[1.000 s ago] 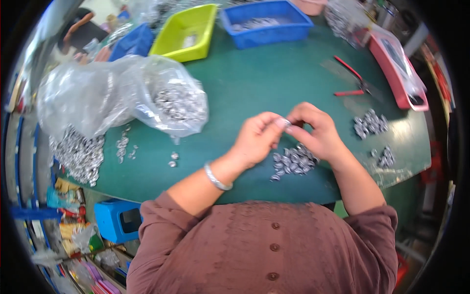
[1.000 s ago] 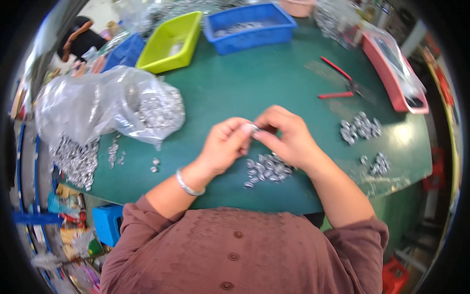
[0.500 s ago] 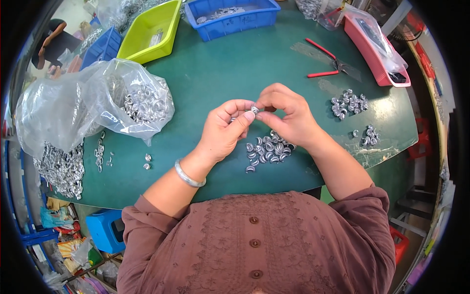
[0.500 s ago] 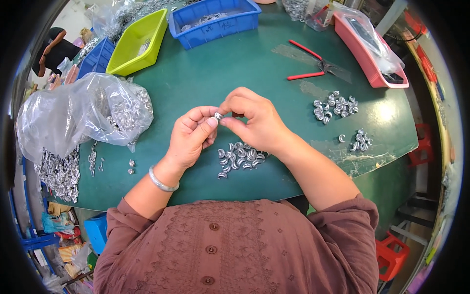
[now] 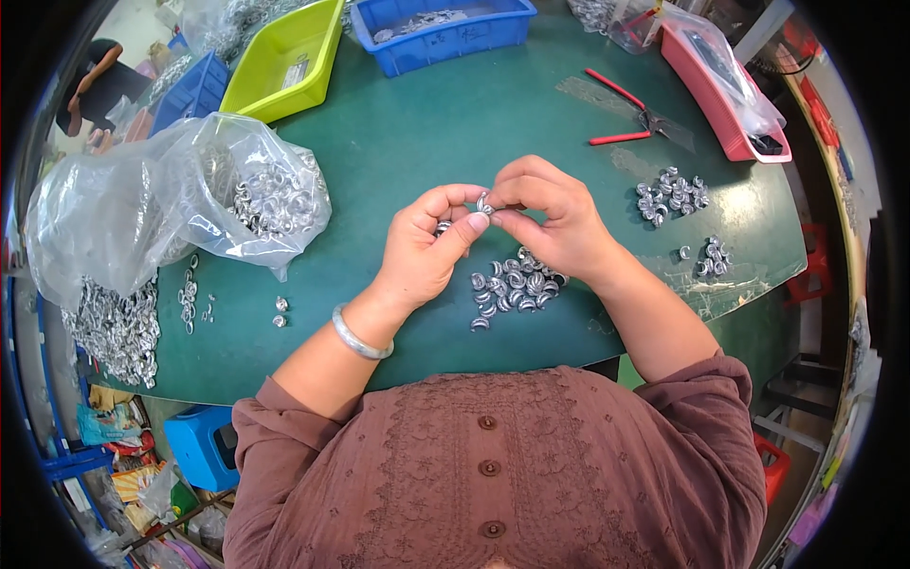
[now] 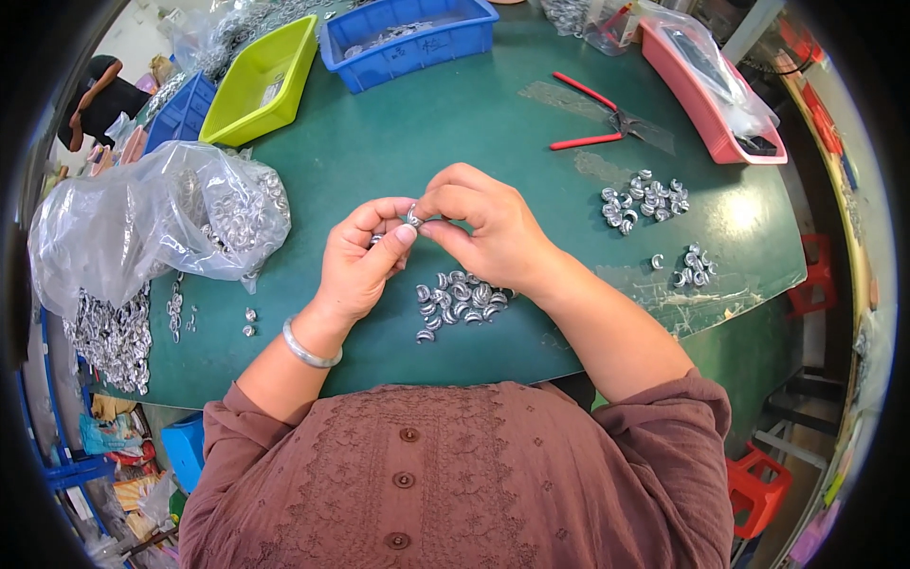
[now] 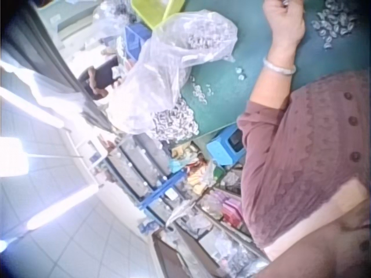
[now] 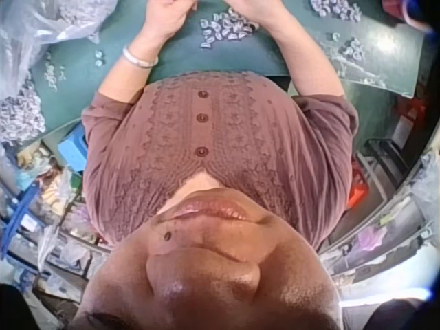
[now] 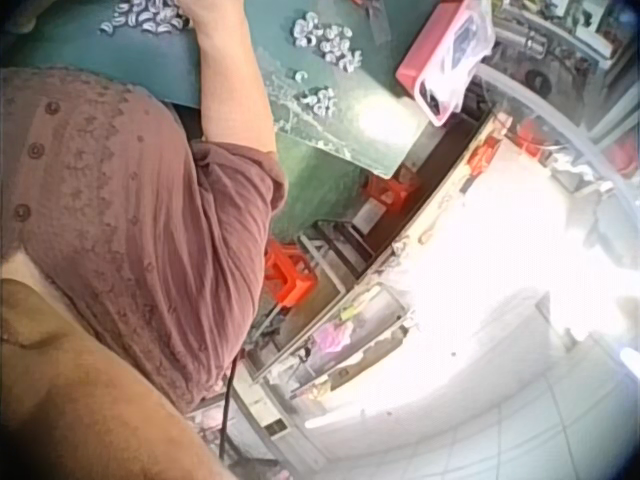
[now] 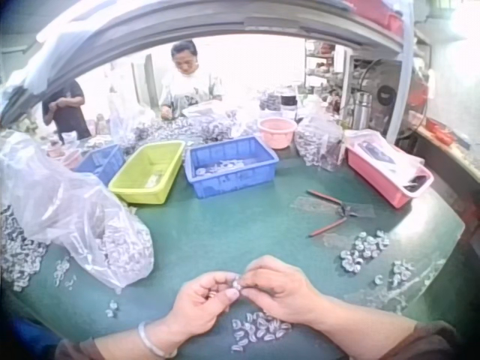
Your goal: The person sorts through a pile of small metal components by hand on a green work surface, picking them up one by one and grouping them together.
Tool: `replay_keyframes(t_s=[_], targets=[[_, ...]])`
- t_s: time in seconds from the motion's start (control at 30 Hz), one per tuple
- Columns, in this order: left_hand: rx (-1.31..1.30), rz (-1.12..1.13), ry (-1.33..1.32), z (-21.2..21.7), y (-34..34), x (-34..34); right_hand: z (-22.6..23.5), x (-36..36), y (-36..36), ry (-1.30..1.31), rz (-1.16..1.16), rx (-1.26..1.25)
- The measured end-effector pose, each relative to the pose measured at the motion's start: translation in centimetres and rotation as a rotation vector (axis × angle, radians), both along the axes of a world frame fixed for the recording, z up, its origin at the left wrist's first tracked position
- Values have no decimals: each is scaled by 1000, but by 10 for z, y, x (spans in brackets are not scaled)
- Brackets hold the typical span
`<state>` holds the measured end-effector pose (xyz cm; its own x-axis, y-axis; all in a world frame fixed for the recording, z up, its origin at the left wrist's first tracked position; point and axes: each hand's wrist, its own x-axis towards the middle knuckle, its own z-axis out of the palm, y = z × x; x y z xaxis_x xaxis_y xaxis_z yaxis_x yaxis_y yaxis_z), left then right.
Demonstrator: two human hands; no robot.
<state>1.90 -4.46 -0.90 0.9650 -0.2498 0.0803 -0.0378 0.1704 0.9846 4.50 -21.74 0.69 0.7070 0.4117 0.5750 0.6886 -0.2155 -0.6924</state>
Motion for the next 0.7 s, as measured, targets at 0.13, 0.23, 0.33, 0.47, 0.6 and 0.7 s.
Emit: replay_keyframes(t_s=[0.13, 0.23, 0.33, 0.47, 0.6, 0.7], targets=[[14, 10, -44, -2, 0, 0, 1, 0, 0, -25, 14, -10], [25, 47, -43, -3, 0, 1, 2, -2, 0, 138, 34, 64], [12, 60, -24, -1, -1, 0, -2, -2, -3, 476, 105, 168], [22, 50, -52, -2, 0, 0, 3, 0, -4, 790, 165, 222], [44, 60, -109, -6, 0, 1, 5, -1, -3, 916, 234, 280], [101, 60, -220, -9, 1, 2, 4, 0, -5, 964, 259, 300]])
